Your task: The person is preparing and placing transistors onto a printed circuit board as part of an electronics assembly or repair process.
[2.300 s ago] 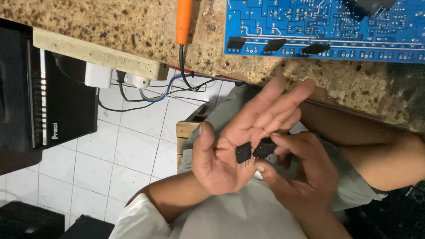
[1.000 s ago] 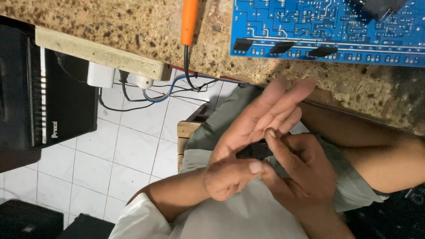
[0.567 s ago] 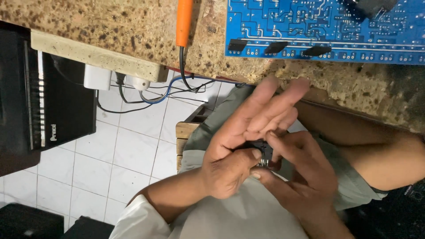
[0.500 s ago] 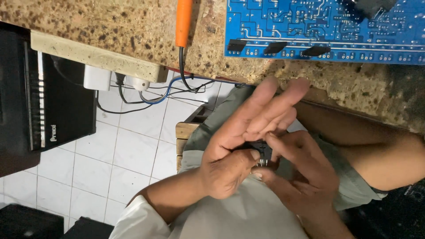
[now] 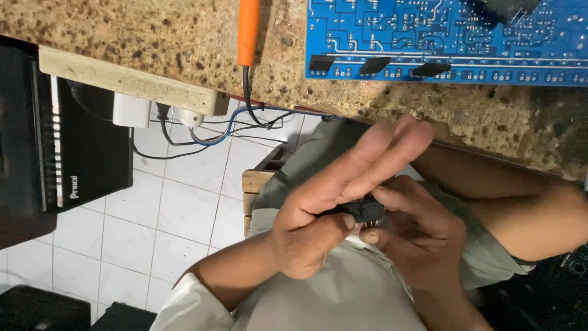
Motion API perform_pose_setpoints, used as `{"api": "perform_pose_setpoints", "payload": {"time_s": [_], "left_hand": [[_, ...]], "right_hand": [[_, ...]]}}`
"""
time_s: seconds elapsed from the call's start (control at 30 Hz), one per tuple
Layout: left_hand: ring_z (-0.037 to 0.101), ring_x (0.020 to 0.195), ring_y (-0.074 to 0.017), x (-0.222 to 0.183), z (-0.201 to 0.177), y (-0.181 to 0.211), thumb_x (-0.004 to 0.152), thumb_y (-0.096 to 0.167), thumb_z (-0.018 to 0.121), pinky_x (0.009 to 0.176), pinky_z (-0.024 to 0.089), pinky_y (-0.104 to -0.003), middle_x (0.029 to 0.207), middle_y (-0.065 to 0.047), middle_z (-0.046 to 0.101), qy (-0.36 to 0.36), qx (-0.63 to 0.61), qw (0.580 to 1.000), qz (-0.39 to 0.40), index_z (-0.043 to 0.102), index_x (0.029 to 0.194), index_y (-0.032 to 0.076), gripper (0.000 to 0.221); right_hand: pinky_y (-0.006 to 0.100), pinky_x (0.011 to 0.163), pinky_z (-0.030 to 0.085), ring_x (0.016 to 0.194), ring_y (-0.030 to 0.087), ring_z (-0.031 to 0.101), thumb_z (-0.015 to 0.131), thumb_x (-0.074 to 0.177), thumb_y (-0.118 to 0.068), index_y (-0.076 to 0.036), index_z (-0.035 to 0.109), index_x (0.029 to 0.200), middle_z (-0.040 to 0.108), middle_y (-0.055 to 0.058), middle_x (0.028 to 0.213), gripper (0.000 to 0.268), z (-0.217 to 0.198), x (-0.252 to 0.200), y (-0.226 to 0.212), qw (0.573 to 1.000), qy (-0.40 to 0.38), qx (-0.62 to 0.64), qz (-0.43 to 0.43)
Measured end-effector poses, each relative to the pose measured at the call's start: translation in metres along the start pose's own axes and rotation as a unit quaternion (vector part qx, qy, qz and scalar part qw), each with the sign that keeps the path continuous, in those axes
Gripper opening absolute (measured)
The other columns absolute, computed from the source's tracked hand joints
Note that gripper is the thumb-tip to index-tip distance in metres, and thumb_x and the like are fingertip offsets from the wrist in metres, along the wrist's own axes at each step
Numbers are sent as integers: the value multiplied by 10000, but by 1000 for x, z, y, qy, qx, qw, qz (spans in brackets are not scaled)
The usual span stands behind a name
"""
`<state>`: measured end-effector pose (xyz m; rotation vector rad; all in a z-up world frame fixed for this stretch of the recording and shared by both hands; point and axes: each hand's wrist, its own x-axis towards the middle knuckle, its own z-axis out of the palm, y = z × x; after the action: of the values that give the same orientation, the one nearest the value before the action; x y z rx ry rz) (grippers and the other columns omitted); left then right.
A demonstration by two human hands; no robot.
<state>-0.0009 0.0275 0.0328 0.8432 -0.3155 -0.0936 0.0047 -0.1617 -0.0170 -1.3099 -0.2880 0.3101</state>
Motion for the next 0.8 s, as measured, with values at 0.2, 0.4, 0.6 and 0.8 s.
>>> {"api": "perform_pose_setpoints", "payload": {"time_s": [0.2, 0.4, 0.6, 0.8], "left_hand": [[31, 1862, -292, 0, 0, -2, 1275, 284, 392, 1665, -9, -560, 1849, -187, 197, -4, 11, 1000, 12, 145, 1759, 136, 564], [24, 1857, -296, 0, 0, -3, 1263, 212, 384, 1660, -18, -571, 1841, -197, 200, -5, 16, 1000, 16, 144, 1755, 128, 554], [10, 1853, -311, 1, 1, -1, 1122, -56, 343, 1649, -22, -575, 1829, -211, 212, 1, 24, 1000, 1, 140, 1748, 124, 682], [66, 1808, -317, 5, 9, -6, 1029, -111, 352, 1585, 68, -502, 1783, -237, 256, 38, 40, 998, -10, 163, 1709, 84, 731]], "right_hand": [[301, 827, 610, 1085, 236, 696, 808, 850, -22, 7, 633, 1347, 669, 218, 1254, 527, 0, 0, 1, 1000, 2, 25, 11], [342, 938, 619, 1291, 299, 641, 798, 860, -10, 8, 623, 1363, 632, 247, 1372, 533, 0, 2, -1, 999, -8, 34, 2], [323, 814, 604, 1107, 272, 680, 780, 876, -41, 18, 607, 1365, 654, 249, 1271, 522, 1, 4, -6, 1000, -14, 6, 3], [233, 918, 484, 1010, 124, 564, 782, 861, -118, -32, 666, 1325, 655, 57, 1212, 486, 8, -2, -16, 977, 57, -203, 43]]}}
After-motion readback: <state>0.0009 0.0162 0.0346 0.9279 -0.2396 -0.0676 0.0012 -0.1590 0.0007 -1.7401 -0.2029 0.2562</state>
